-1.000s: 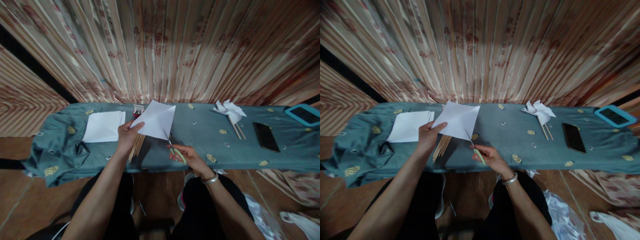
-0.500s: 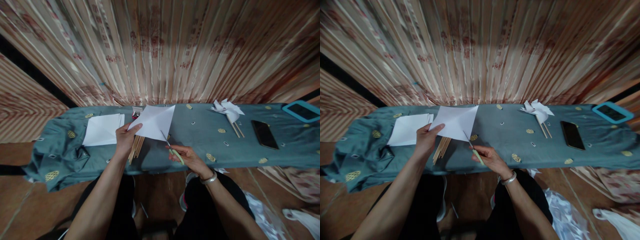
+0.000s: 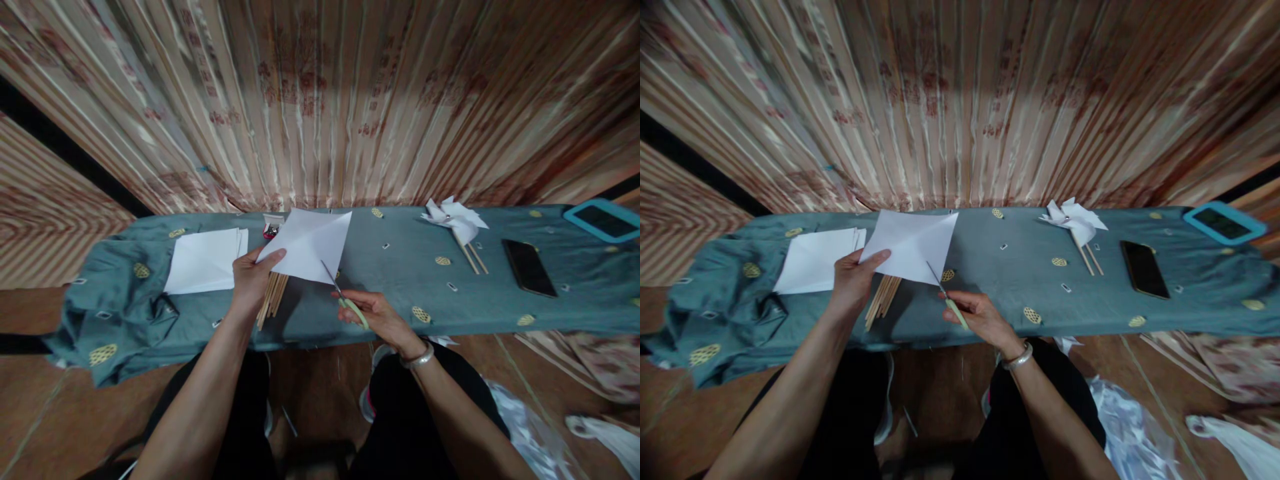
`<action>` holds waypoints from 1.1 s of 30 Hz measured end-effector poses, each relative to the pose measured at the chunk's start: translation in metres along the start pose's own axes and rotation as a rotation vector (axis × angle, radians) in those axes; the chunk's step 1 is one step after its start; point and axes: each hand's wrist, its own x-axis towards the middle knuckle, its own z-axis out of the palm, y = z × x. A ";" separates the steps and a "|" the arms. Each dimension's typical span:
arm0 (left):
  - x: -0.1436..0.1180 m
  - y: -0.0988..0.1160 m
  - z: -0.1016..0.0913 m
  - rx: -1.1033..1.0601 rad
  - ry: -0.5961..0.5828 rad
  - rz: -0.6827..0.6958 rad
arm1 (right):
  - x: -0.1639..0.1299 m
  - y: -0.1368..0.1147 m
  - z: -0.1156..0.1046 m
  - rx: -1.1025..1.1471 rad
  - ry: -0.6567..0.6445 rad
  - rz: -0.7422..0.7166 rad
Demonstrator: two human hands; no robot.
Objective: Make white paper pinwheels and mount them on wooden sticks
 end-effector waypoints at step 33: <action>-0.007 -0.001 0.003 0.052 -0.050 -0.066 | -0.002 0.001 -0.001 -0.004 0.024 0.011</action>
